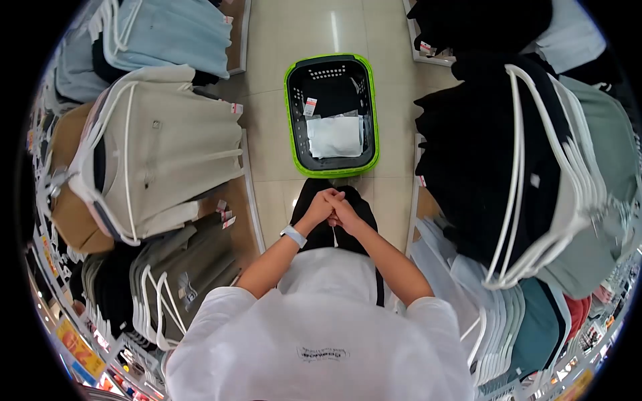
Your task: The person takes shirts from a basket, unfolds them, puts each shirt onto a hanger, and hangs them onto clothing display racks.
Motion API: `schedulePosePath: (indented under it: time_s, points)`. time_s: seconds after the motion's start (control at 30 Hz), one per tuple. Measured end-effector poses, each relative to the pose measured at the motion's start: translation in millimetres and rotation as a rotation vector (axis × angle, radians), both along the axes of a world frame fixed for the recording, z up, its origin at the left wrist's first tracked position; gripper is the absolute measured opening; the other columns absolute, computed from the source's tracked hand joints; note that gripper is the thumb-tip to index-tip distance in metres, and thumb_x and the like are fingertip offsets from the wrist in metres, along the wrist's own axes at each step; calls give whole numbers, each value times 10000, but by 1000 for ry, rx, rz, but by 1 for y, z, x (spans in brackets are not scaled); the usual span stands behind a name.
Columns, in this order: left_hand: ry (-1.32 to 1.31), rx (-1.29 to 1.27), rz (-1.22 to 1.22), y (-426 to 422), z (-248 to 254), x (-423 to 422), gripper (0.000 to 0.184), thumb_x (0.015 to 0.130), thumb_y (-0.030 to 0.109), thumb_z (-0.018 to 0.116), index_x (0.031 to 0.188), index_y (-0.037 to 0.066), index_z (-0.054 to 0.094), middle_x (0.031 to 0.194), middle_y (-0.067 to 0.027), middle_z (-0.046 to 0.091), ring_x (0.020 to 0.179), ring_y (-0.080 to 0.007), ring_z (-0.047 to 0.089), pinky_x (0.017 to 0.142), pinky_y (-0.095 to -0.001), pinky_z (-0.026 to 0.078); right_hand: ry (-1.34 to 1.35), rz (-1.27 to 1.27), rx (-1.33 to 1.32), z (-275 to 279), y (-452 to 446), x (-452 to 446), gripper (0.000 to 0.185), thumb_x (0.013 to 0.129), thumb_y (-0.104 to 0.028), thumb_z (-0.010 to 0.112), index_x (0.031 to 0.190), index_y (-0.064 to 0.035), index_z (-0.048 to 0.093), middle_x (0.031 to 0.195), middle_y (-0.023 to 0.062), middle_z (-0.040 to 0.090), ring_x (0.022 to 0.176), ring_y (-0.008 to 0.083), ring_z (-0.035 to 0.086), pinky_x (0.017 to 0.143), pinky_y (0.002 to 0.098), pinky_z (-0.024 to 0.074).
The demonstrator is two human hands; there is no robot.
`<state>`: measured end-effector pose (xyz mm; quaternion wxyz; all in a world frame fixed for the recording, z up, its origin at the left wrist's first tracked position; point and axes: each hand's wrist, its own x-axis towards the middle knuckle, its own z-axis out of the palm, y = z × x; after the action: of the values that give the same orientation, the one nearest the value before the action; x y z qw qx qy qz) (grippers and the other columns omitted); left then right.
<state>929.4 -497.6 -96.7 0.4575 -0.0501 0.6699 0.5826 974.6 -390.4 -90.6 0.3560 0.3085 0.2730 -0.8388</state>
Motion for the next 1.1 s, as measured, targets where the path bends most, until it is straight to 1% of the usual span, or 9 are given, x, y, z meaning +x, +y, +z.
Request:
schedulePosePath:
  time_s: [0.1, 0.27, 0.5, 0.63, 0.73, 0.77, 0.9, 1.0, 1.1]
  points:
    - [257, -285, -202, -13, -101, -20, 383, 763, 338, 605, 847, -36, 600, 794, -206, 642, 777, -340, 629, 652, -383, 488, -238, -4, 339, -92, 1, -15, 311, 859, -372, 568, 828, -63, 583, 654, 31, 572, 497, 121, 556, 448, 255, 458]
    - [252, -344, -575, -23, -216, -88, 412, 723, 388, 682, 838, -4, 631, 798, -137, 662, 757, -293, 640, 700, -349, 493, -205, 10, 681, -228, 29, -59, 232, 817, -224, 579, 874, 0, 602, 761, 64, 620, 555, 128, 590, 489, 246, 474]
    - [291, -438, -707, -14, -308, -129, 481, 740, 450, 628, 984, 36, 598, 942, -102, 650, 899, -281, 613, 782, -362, 478, 138, 292, 1278, -381, 74, -125, 283, 735, -196, 612, 980, -66, 668, 1271, 285, 409, 1198, 388, 389, 1020, 375, 314]
    - [288, -481, -666, -16, -343, -126, 443, 771, 419, 598, 984, 31, 581, 956, -132, 632, 923, -303, 592, 789, -380, 463, 74, 266, 1256, -436, 79, -144, 304, 728, -161, 622, 989, -10, 656, 1197, 222, 498, 947, 306, 590, 765, 331, 495]
    - [274, -502, -584, -14, -350, -122, 384, 791, 375, 578, 948, 25, 578, 929, -155, 623, 889, -333, 584, 762, -390, 458, 14, 100, 1399, -425, 72, -146, 255, 699, -127, 654, 897, 33, 668, 1027, 174, 601, 834, 263, 621, 722, 319, 500]
    - [263, -494, -545, -14, -351, -121, 386, 799, 376, 571, 937, 16, 579, 900, -159, 621, 878, -318, 591, 757, -378, 461, 16, -120, 1593, -417, 63, -147, 181, 665, -101, 683, 785, 35, 670, 749, 127, 637, 683, 236, 625, 657, 303, 483]
    - [59, -333, -229, -8, -353, -120, 482, 838, 437, 542, 1038, -1, 547, 913, -158, 614, 885, -273, 603, 764, -371, 473, -29, -189, 1315, -370, 46, -146, 167, 685, -124, 713, 717, 32, 663, 620, 101, 629, 570, 178, 582, 591, 289, 447]
    - [-709, -54, 394, 9, -314, -139, 584, 863, 494, 505, 1183, 7, 458, 1034, -156, 588, 929, -262, 593, 800, -406, 479, 249, -95, 1310, -306, 17, -134, 113, 700, -72, 672, 673, 16, 606, 642, 116, 608, 585, 199, 594, 579, 305, 464]
    - [-833, 363, 576, 4, -273, -140, 459, 862, 339, 554, 1157, -1, 462, 1022, -150, 578, 907, -253, 596, 801, -383, 502, 423, 21, 1235, -236, -15, -99, 112, 715, -76, 666, 745, 27, 633, 795, 148, 633, 662, 266, 629, 624, 319, 493]
